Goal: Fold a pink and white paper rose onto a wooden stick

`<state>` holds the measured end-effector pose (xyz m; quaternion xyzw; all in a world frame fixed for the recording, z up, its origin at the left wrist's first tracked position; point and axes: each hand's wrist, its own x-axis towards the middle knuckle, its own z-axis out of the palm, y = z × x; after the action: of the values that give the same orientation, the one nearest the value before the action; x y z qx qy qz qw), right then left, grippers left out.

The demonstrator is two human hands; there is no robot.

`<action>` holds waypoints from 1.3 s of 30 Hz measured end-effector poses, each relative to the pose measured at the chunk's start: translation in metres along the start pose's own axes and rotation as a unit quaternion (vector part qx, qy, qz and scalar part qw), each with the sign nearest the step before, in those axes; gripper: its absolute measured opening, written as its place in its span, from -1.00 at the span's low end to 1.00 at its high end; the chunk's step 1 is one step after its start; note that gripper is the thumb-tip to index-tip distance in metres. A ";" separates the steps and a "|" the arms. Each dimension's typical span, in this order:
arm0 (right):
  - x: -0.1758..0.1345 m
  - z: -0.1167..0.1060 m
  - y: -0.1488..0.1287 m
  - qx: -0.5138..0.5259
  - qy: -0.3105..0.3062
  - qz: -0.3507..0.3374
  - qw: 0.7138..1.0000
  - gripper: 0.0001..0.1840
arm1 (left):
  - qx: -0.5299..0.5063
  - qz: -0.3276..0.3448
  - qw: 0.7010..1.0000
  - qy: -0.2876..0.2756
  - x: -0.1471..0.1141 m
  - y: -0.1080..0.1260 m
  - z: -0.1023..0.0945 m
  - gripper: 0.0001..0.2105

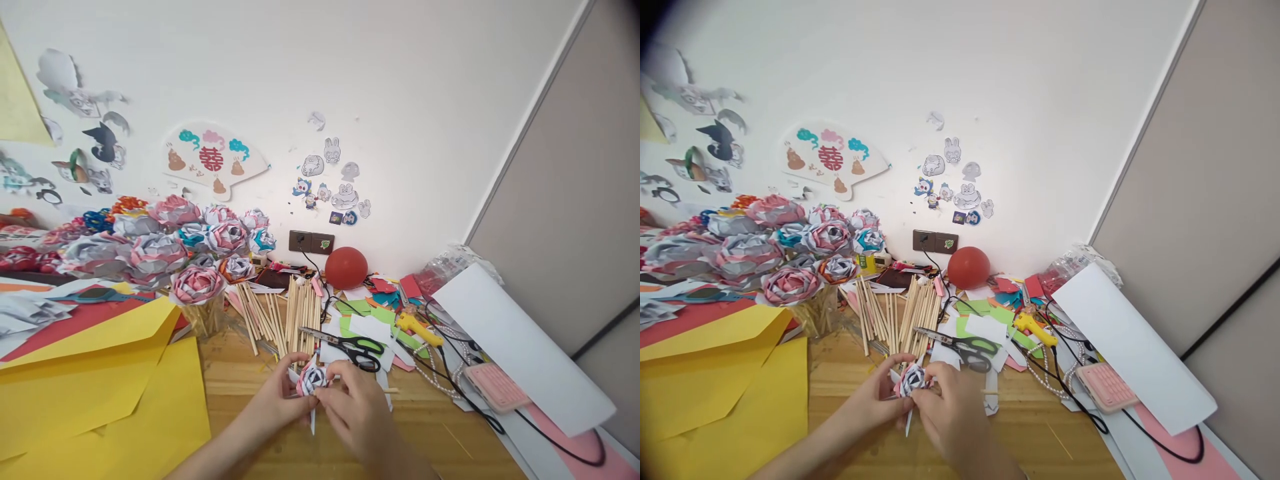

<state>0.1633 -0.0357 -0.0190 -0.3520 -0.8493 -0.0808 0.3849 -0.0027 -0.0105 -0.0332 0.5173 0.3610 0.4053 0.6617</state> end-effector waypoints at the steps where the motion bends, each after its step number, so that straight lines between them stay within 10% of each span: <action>1: 0.000 -0.001 0.000 -0.001 -0.004 -0.008 1.000 -0.77 | -0.001 -0.003 1.000 0.004 0.000 0.000 0.000 -0.35; 9: 0.002 0.000 -0.003 0.128 -0.007 0.104 0.986 -0.88 | 0.015 -0.001 1.000 0.006 -0.003 0.008 0.005 -0.40; 39: 0.007 -0.004 -0.007 0.185 -0.024 0.186 0.965 -0.73 | 0.022 0.003 1.000 0.001 -0.005 0.004 0.003 -0.46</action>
<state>0.1579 -0.0381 -0.0103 -0.4280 -0.7779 0.1594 0.4316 -0.0025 -0.0155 -0.0279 0.5325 0.3688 0.4000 0.6484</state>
